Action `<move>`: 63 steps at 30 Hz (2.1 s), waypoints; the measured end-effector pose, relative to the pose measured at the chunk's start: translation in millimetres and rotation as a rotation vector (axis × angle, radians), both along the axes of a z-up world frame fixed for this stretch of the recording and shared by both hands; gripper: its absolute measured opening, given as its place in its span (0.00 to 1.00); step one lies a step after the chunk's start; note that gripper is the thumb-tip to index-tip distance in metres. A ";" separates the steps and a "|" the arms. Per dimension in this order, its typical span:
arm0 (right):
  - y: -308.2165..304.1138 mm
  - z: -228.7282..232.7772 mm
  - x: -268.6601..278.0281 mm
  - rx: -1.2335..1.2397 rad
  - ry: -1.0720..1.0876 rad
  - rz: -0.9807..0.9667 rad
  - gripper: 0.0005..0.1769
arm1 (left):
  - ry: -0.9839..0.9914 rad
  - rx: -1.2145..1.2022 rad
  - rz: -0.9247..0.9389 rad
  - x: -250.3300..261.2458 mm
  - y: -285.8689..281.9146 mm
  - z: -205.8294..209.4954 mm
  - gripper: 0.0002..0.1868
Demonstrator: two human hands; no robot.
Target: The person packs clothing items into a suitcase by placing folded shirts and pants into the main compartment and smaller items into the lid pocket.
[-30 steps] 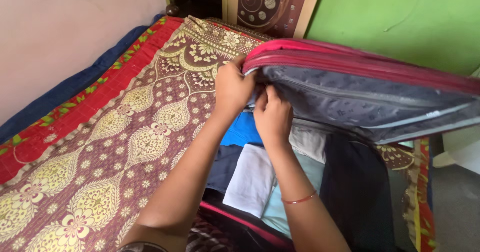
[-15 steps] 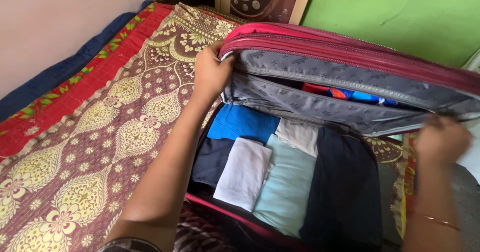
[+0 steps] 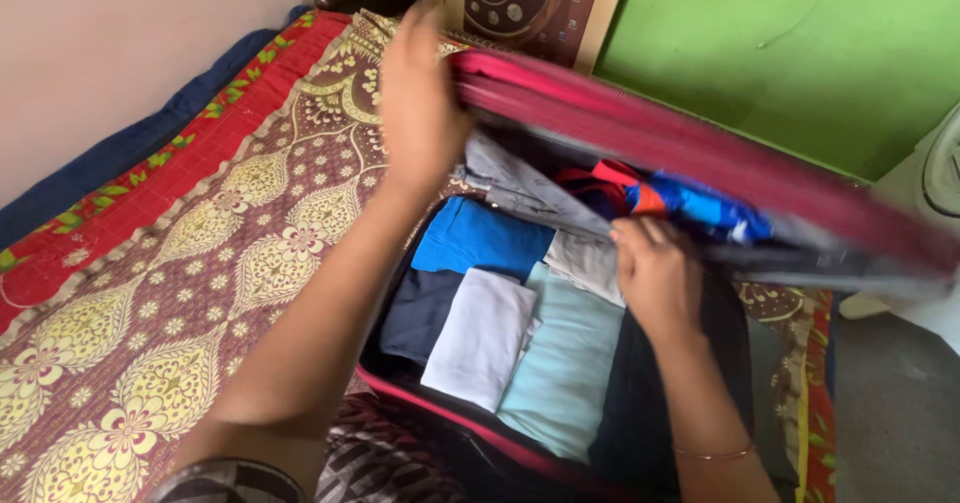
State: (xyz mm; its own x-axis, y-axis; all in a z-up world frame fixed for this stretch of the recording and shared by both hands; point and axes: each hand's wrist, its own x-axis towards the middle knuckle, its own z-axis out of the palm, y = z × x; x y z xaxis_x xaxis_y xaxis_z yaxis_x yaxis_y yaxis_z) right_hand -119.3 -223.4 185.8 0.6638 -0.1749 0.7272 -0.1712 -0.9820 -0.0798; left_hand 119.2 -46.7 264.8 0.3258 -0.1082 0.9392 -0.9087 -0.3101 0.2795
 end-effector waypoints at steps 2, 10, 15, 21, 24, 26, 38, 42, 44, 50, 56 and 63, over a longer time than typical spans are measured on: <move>4.2 -21.0 2.9 0.043 0.021 0.022 0.10 | -0.244 0.360 0.126 -31.9 -31.6 16.4 0.37; 31.4 -92.3 -4.3 0.118 0.101 -0.083 0.08 | -0.135 0.808 -0.151 -52.4 -72.0 63.0 0.21; 59.6 -100.1 -23.4 0.086 -0.034 0.049 0.20 | -0.112 0.719 -0.186 -46.8 -69.5 48.3 0.09; 49.8 -50.8 -3.8 0.074 -0.180 -0.024 0.19 | -0.093 0.726 -0.249 -67.6 -71.5 34.7 0.06; 75.4 -72.0 -2.3 0.248 -0.349 -0.098 0.18 | -0.064 0.732 -0.253 -65.2 -75.7 37.6 0.07; 91.0 -101.4 -1.3 0.459 -0.410 -0.172 0.19 | -0.094 0.635 -0.266 -65.2 -76.3 35.7 0.07; 83.3 -174.4 62.1 0.747 0.278 -0.475 0.52 | -0.008 0.691 -0.256 -68.3 -76.5 38.4 0.08; 91.3 -148.1 61.6 1.134 0.501 -0.226 0.37 | 0.008 0.733 -0.231 -68.2 -73.7 35.8 0.08; 101.9 -135.7 55.7 1.262 0.297 -0.064 0.31 | 0.033 0.746 -0.248 -64.7 -72.5 38.8 0.08; 143.8 -149.8 31.1 2.084 -0.191 0.512 0.18 | 0.054 0.796 -0.246 -51.3 -67.1 52.7 0.09; 115.9 -143.8 7.5 2.366 -0.459 0.330 0.26 | 0.063 0.842 -0.264 -50.9 -64.2 64.6 0.08; 28.6 -36.4 -35.2 0.116 -0.922 -0.088 0.24 | 0.039 0.806 -0.311 -46.2 -82.7 55.9 0.09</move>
State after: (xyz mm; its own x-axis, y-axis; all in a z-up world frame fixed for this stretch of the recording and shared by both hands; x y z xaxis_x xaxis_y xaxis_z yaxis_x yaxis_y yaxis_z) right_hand -154.4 -194.8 149.4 -0.1861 -0.3017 0.9351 -0.0647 -0.9459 -0.3180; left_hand 73.0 -129.4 320.7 0.2012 -0.8261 0.5263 -0.9795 -0.1657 0.1143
